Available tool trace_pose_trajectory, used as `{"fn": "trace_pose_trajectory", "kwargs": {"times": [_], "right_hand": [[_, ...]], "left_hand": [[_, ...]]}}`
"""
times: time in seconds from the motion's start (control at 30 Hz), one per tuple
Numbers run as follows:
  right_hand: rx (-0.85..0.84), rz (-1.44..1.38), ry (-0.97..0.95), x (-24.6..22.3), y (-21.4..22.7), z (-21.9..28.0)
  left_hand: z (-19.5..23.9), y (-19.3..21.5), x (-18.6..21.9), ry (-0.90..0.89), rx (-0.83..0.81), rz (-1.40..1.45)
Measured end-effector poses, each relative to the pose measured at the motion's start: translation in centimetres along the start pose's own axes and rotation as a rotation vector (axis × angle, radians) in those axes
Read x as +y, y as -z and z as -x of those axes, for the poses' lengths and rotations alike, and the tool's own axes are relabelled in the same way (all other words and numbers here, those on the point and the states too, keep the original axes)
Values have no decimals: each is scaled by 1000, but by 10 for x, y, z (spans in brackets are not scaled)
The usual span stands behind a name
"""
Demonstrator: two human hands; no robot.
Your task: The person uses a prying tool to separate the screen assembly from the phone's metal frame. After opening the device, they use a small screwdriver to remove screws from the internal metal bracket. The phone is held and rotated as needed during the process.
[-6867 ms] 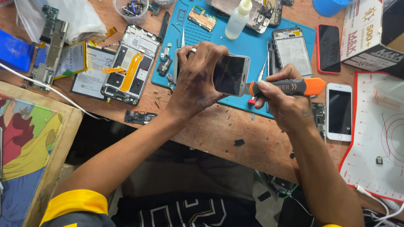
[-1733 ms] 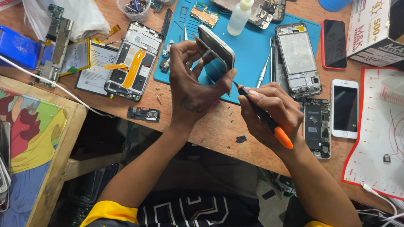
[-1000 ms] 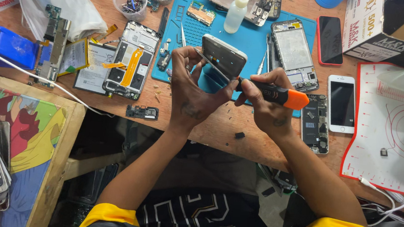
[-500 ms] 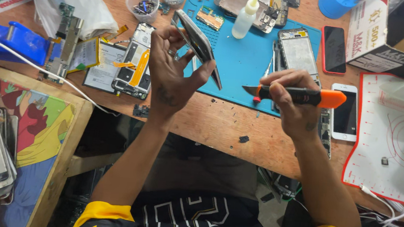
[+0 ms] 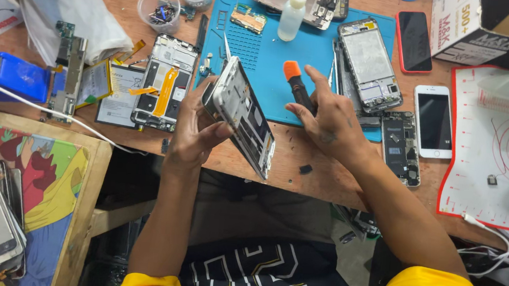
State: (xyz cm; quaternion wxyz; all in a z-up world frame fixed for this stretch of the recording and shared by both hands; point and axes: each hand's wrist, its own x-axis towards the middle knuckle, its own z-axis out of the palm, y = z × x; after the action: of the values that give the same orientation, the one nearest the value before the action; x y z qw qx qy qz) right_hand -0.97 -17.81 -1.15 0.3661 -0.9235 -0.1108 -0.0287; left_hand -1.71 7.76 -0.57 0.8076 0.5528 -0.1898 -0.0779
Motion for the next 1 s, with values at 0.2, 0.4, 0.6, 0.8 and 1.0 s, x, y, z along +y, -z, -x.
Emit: {"fn": "trace_pose_trajectory", "kwargs": {"times": [0.2,0.4,0.6,0.8,1.0], "right_hand": [[228,200,216,13,4,5],[-206,-580,299,6,12,17],[-183,-386,243,-8,6,23],[-301,-505,79,-4,14,21],[-353,-753,52,-5,19,24]], "left_hand": [[3,0,-5,9,-39,36],[2,-6,-8,76,-65,34],[-5,-21,-13,65,-122,-82],[-6,-27,-14,114,-127,-99],[-11,-25,-11,87,-129,-139]]}}
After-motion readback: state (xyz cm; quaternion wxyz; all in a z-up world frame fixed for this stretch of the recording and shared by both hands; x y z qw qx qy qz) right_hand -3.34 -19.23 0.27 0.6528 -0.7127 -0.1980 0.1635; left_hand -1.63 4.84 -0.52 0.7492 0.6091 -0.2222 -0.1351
